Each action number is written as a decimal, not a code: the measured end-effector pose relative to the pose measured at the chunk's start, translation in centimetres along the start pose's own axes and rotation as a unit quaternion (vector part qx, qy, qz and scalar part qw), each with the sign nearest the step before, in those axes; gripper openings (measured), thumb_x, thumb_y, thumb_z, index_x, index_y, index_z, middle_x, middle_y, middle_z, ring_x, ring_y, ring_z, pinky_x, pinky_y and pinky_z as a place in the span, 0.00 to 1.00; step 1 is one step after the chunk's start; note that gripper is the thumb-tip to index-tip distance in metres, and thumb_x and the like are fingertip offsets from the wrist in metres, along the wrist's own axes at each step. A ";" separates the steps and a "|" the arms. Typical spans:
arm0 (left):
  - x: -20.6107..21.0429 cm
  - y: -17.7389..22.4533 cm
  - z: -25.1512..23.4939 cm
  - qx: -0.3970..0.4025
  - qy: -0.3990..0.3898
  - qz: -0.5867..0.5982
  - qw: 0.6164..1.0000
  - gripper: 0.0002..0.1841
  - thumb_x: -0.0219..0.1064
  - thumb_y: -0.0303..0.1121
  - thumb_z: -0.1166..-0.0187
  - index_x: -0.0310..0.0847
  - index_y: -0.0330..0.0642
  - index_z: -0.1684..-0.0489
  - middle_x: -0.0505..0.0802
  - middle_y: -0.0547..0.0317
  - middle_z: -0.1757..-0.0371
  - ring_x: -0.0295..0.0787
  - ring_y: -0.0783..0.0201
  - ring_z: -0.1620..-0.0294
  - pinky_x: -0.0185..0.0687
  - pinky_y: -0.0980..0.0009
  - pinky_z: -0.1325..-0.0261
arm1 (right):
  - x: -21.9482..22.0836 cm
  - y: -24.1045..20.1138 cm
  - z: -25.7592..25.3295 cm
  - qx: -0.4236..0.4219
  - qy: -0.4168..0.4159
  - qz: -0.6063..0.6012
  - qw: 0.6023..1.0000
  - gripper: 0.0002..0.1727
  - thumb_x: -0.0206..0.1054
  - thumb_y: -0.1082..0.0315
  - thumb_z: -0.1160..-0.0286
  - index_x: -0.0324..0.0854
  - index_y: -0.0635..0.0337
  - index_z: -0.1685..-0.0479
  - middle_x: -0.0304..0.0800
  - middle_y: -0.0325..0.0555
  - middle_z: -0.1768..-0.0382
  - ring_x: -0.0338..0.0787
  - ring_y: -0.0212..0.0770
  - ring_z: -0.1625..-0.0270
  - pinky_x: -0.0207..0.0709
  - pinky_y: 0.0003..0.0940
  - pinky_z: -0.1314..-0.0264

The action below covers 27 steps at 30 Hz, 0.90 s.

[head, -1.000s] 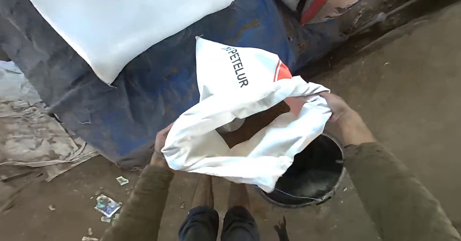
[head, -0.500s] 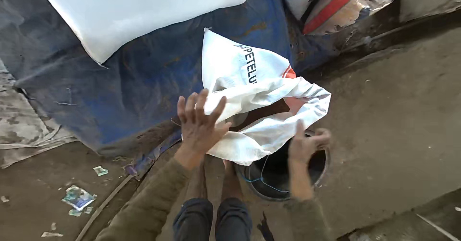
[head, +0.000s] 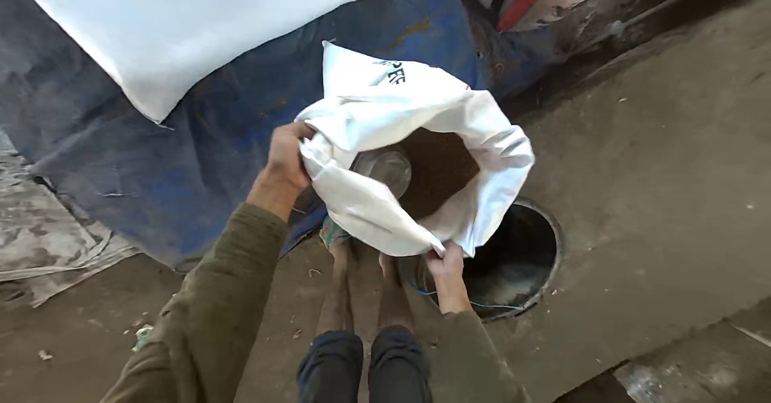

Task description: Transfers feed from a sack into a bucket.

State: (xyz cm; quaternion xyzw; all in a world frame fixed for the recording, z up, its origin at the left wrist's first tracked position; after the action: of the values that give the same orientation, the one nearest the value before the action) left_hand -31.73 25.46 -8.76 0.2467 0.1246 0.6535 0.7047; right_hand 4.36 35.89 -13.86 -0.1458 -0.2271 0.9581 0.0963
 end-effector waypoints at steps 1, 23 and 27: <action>-0.3 -0.3 -1.0 0.017 0.001 0.048 0.999 0.12 0.46 0.33 0.18 0.77 0.51 0.61 0.90 0.65 0.69 0.89 0.70 0.67 0.87 0.67 0.64 | -1.9 0.0 -0.6 0.025 -0.046 -0.054 0.997 0.16 0.43 0.56 0.09 0.70 0.53 0.39 0.83 0.46 0.54 0.87 0.41 0.55 0.85 0.40 0.56; 7.1 -16.7 9.7 0.061 0.248 -0.345 0.903 0.42 0.74 0.30 0.27 0.53 0.30 0.14 0.78 0.26 0.27 0.80 0.37 0.29 0.78 0.47 0.29 | 6.5 -12.5 1.3 -0.597 0.016 0.613 0.517 0.60 0.80 0.40 0.48 0.64 0.72 0.16 0.56 0.83 0.15 0.56 0.83 0.14 0.47 0.77 0.16; 1.4 -17.2 9.0 0.023 0.178 -0.094 0.979 0.16 0.49 0.22 0.14 0.77 0.31 0.35 0.91 0.46 0.49 0.90 0.60 0.50 0.88 0.58 0.46 | 11.8 -17.9 -7.1 -0.440 -0.057 0.671 0.595 0.29 0.66 0.62 0.21 0.74 0.58 0.20 0.80 0.68 0.27 0.80 0.69 0.26 0.72 0.71 0.28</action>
State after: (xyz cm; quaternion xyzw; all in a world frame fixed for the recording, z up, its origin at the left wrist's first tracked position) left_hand -12.27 24.73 -9.71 0.1297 0.2856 0.6144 0.7240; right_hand -2.30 57.44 -14.43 -0.2268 -0.4638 0.5427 -0.6625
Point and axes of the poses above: each hand's wrist, its own z-axis away from the middle knuckle, its own x-axis out of the palm, y = z × x, the point moved 5 cm from there along -z, towards the middle knuckle
